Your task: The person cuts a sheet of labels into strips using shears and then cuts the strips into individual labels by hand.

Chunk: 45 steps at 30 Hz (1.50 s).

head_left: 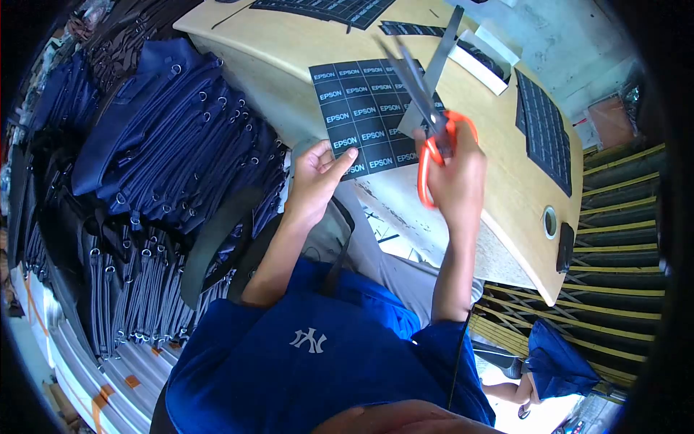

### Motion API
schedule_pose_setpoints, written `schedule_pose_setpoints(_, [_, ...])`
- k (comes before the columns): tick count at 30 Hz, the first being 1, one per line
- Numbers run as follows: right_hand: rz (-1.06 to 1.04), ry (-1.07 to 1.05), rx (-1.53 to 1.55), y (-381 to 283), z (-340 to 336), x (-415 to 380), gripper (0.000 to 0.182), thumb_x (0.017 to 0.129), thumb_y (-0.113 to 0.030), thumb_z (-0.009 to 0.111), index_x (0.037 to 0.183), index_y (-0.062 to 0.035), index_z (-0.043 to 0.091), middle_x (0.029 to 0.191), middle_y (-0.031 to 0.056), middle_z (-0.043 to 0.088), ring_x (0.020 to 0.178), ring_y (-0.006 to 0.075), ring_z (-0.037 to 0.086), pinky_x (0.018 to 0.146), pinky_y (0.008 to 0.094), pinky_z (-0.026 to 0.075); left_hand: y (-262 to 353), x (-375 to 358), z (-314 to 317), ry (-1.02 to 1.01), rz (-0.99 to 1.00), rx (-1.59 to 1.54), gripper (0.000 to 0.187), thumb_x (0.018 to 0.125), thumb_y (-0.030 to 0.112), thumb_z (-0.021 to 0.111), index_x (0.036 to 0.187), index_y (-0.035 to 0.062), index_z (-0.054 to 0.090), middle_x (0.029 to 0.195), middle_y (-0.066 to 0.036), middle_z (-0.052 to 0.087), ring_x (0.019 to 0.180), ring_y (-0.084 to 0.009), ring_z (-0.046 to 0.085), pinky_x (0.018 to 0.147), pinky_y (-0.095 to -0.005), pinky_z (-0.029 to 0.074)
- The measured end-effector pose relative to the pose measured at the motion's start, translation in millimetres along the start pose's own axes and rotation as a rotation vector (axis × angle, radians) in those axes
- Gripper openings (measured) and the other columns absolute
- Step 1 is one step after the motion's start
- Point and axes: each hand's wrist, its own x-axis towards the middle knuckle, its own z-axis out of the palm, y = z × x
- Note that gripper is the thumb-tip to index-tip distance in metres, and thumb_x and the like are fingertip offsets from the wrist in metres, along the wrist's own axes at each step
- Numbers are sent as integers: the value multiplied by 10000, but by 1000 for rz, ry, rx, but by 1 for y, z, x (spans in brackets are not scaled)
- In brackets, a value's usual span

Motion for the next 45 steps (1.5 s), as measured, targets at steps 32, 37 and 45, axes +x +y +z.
schedule_pose_setpoints(32, [292,-866,931,34,-6,-133,565,919,-544,383,665,-40,396,640,77,404,668,240,423,784,389,393,15,-22,7,94,-17,173,148,801,53,696,901,-27,621,707,-41,645,612,-52,579,543,-187,443])
schedule_pose_setpoints(37, [287,-875,993,34,1,-128,533,933,-507,398,659,-49,410,623,51,415,626,189,419,769,364,395,14,-22,7,92,-16,163,157,798,50,698,905,-34,618,734,-53,656,628,-64,595,561,-195,464])
schedule_pose_setpoints(45, [391,-881,982,31,6,-125,552,929,-521,393,707,-22,469,567,16,414,558,136,410,673,302,395,14,-22,7,96,-26,151,156,796,39,696,903,-39,614,740,-63,657,633,-78,603,566,-210,476])
